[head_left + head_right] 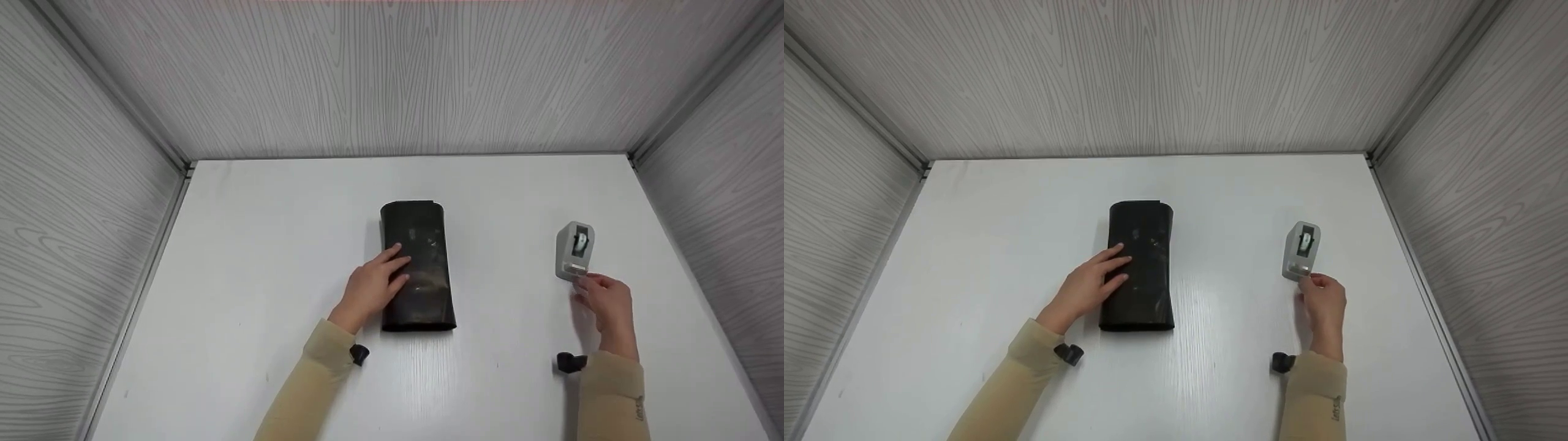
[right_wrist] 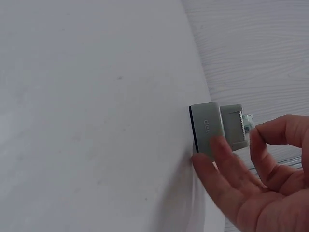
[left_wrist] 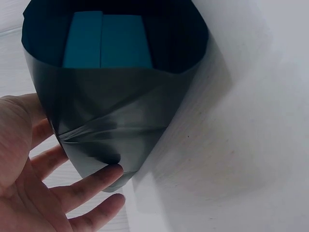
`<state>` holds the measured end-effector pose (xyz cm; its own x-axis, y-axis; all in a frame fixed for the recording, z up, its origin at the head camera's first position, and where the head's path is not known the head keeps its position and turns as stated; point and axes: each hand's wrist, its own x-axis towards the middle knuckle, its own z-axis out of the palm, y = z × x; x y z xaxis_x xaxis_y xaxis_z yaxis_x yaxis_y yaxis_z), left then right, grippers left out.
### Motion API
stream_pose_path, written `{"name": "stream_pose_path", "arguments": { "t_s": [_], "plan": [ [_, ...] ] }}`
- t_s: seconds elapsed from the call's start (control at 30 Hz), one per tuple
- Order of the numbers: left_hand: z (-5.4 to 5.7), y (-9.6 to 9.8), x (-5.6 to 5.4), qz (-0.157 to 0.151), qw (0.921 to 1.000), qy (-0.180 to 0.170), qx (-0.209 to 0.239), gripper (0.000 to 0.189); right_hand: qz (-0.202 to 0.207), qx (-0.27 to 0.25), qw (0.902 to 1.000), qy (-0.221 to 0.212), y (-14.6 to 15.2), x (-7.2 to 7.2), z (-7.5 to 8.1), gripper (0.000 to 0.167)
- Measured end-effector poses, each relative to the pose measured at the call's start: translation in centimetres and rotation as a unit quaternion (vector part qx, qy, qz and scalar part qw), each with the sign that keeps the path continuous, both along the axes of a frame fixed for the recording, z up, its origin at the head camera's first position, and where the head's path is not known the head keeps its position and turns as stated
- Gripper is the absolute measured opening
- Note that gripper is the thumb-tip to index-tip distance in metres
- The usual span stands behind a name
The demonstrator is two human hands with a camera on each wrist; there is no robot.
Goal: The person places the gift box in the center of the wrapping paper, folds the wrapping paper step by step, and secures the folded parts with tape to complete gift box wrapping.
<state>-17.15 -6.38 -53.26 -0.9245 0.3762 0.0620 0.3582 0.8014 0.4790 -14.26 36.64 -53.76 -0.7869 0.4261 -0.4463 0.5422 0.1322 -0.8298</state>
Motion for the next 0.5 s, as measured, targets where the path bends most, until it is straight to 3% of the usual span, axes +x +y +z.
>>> {"name": "stream_pose_path", "arguments": {
  "t_s": [0.13, 0.27, 0.5],
  "plan": [
    [0.03, -0.01, 0.03, -0.003, 1.0, -0.002, 0.003, 0.042, 0.036, 0.052, 0.9967, -0.05, 0.03, 0.31, 0.1, 0.057],
    [0.03, -0.04, 0.0, -0.006, 1.0, 0.001, 0.007, 0.042, 0.052, 0.074, 0.9937, -0.066, 0.07, 0.4, 0.3, 0.063],
    [0.03, -0.12, -0.02, -0.005, 1.0, -0.004, 0.007, 0.042, 0.044, 0.123, 0.9901, -0.051, -0.16, -0.11, 0.52, 0.041]
  ]
}}
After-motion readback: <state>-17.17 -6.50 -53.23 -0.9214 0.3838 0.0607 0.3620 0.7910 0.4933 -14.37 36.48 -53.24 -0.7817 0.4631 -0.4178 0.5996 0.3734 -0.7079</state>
